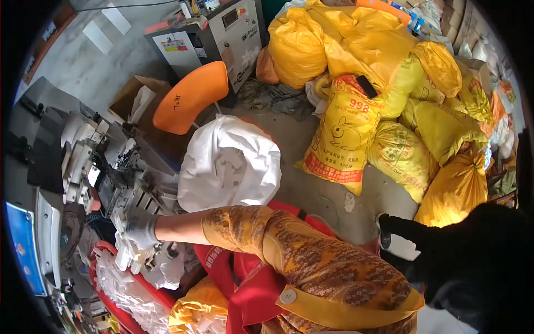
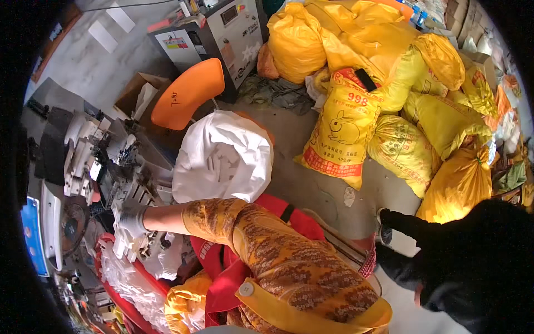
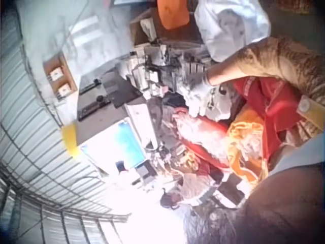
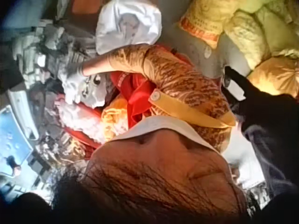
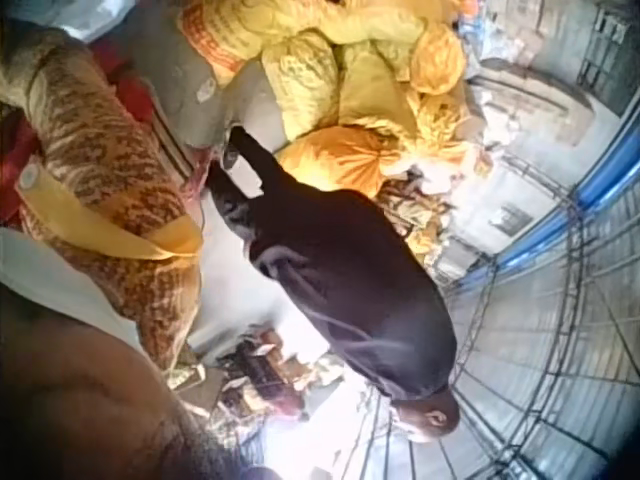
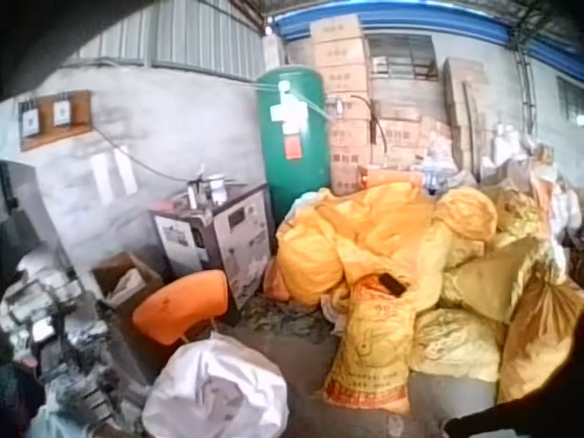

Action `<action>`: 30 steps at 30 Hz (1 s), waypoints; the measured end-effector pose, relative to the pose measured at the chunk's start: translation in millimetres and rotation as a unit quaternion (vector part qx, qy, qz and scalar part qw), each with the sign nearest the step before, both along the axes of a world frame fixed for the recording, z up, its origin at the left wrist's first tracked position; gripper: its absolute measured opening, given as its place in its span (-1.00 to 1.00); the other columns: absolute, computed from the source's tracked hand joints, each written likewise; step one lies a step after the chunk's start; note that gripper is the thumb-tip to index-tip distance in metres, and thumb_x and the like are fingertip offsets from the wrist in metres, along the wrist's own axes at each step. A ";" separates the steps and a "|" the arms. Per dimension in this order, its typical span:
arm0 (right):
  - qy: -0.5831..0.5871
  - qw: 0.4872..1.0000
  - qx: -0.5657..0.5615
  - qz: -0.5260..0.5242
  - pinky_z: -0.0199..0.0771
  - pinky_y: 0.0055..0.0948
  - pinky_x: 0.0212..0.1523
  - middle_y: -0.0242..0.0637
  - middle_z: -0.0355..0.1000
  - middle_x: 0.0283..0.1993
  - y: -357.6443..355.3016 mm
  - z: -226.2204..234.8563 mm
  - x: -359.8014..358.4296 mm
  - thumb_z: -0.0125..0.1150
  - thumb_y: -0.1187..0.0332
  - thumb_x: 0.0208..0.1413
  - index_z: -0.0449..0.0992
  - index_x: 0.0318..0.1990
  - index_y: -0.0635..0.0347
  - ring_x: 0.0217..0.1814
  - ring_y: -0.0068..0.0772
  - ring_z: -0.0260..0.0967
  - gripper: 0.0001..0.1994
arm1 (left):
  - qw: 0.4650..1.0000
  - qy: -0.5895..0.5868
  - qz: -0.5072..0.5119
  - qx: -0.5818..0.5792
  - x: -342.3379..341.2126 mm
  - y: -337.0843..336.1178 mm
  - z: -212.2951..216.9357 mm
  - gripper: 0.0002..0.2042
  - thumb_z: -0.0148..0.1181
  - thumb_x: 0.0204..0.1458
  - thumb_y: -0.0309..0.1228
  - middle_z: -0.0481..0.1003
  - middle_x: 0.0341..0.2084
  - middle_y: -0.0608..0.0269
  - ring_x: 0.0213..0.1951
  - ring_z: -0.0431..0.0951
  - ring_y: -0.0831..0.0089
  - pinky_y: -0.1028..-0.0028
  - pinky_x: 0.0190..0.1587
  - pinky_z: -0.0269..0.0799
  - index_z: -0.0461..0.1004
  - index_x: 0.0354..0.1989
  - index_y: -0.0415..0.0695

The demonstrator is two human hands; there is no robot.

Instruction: The person retrieves plastic toy guns from a bag, positions them one by one into a printing machine to be stamped, and deposits the printed toy guns into another bag.

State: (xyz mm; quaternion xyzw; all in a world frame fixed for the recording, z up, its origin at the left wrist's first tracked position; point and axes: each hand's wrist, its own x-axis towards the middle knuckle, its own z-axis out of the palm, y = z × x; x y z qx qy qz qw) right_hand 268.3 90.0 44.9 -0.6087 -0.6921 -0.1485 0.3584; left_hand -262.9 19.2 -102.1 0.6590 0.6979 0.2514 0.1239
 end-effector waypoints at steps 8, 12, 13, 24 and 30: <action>0.184 0.935 0.064 0.297 0.40 -0.21 -0.23 -0.11 0.40 -0.21 -68.1 34.0 -8.1 0.23 0.45 -0.16 0.48 -0.07 0.12 -0.20 -0.09 0.40 -0.62 | 0.971 -0.224 0.039 0.081 -23.3 -87.7 -5.3 -0.73 0.09 0.05 -0.34 0.49 -0.61 0.21 -0.55 0.38 0.47 0.40 -0.43 0.32 0.48 -0.58 -0.28; 0.177 0.855 -0.037 0.486 0.28 -0.25 -0.03 -0.18 0.31 -0.08 -128.3 39.4 -13.6 0.22 0.47 -0.16 0.44 0.00 0.15 -0.04 -0.14 0.29 -0.56 | 0.978 -0.114 0.138 0.106 31.0 -118.9 6.2 -0.81 0.11 0.02 -0.42 0.46 -0.62 0.17 -0.54 0.41 0.45 0.45 -0.41 0.33 0.48 -0.54 -0.27; 0.176 0.859 -0.064 0.476 0.29 -0.25 -0.04 -0.16 0.32 -0.12 -135.9 36.2 -13.5 0.22 0.48 -0.20 0.44 -0.01 0.18 -0.07 -0.12 0.30 -0.54 | 0.968 -0.132 0.171 0.128 38.7 -123.3 13.4 -0.84 0.11 0.02 -0.44 0.48 -0.59 0.19 -0.52 0.43 0.47 0.47 -0.41 0.34 0.49 -0.51 -0.26; 0.462 0.828 -0.284 0.142 0.20 -0.39 0.17 -0.14 0.26 0.16 -230.2 -44.7 87.6 0.09 0.30 0.08 0.35 0.08 0.27 0.16 -0.27 0.23 -0.58 | 0.807 -0.330 -0.458 -0.175 284.0 -79.1 143.1 -0.64 0.23 -0.03 -0.23 0.51 -0.22 0.05 -0.12 0.49 0.23 0.28 -0.06 0.36 0.49 -0.21 -0.32; 0.524 0.804 -0.265 0.092 0.17 -0.41 0.18 -0.15 0.27 0.14 -219.0 -68.4 83.9 0.14 0.17 0.08 0.31 0.10 0.37 0.19 -0.29 0.21 -0.48 | 0.454 -0.382 -0.805 -0.017 425.0 -144.5 203.3 -0.69 0.18 -0.07 -0.17 0.48 -0.42 0.12 -0.36 0.49 0.09 0.18 -0.31 0.39 0.42 -0.36 -0.19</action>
